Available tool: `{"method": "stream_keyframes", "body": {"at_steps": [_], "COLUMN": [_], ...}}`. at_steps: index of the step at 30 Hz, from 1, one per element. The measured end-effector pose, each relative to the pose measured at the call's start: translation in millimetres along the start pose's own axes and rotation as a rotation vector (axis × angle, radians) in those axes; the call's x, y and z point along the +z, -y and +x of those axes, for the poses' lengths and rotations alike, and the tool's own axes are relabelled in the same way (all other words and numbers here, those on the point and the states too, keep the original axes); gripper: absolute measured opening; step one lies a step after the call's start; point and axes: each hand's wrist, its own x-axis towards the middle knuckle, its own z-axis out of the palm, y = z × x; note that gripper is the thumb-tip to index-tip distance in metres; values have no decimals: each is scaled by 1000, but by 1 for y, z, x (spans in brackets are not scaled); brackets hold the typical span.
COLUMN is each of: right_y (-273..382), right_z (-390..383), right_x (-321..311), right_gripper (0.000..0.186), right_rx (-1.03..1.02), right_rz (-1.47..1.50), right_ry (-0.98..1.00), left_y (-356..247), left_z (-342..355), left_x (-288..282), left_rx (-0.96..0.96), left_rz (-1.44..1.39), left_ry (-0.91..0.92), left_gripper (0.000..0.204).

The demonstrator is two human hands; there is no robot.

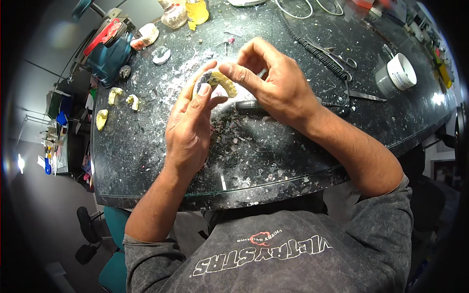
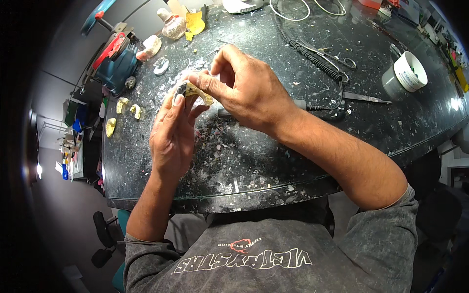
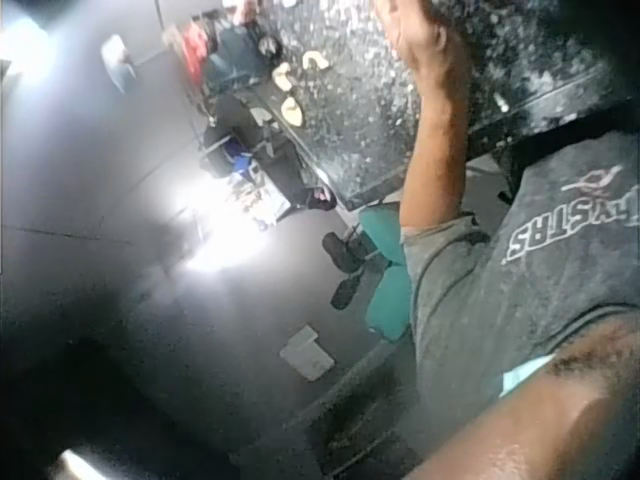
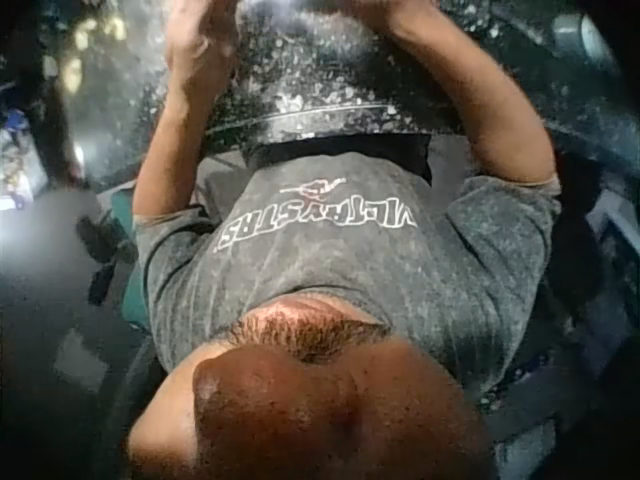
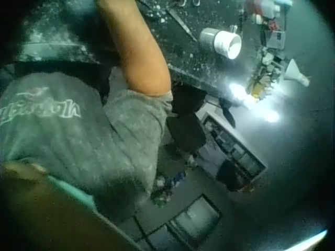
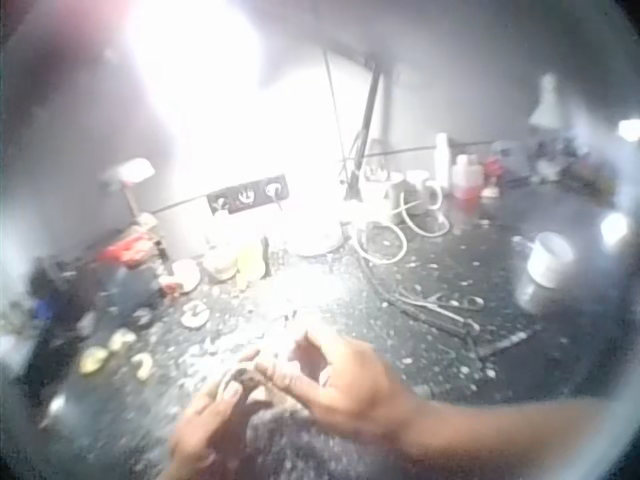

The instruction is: The person cuts sandpaper using scissors, fits articulating paper onto a dental mold by hand, and grinds a clear dental appliance using a rotary handpiece.

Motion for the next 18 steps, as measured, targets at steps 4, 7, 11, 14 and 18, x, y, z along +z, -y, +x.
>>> {"method": "stream_keyframes", "body": {"at_steps": [4,7,11,14,18], "right_y": [14,9,7,12,11], "right_z": [0,3,2,2,4], "right_x": [-4,-6,-6,-8,-10], "right_gripper": [42,40,44,45,46], "right_rx": [268,281,363,411,483], "right_rz": [352,465,450,490,531], "right_ry": [337,334,292,334,378], "left_y": [-4,-6,-10,-14,-11], "left_z": [-1,-3,-5,-7,-6], "left_x": [7,13,-3,-10,-7], "left_rx": [73,63,-87,-134,-110], "left_rz": [13,47,287,422,314], "left_ry": [44,-49,-112,-29,-42], "left_gripper": [53,52,46,41,37]}}
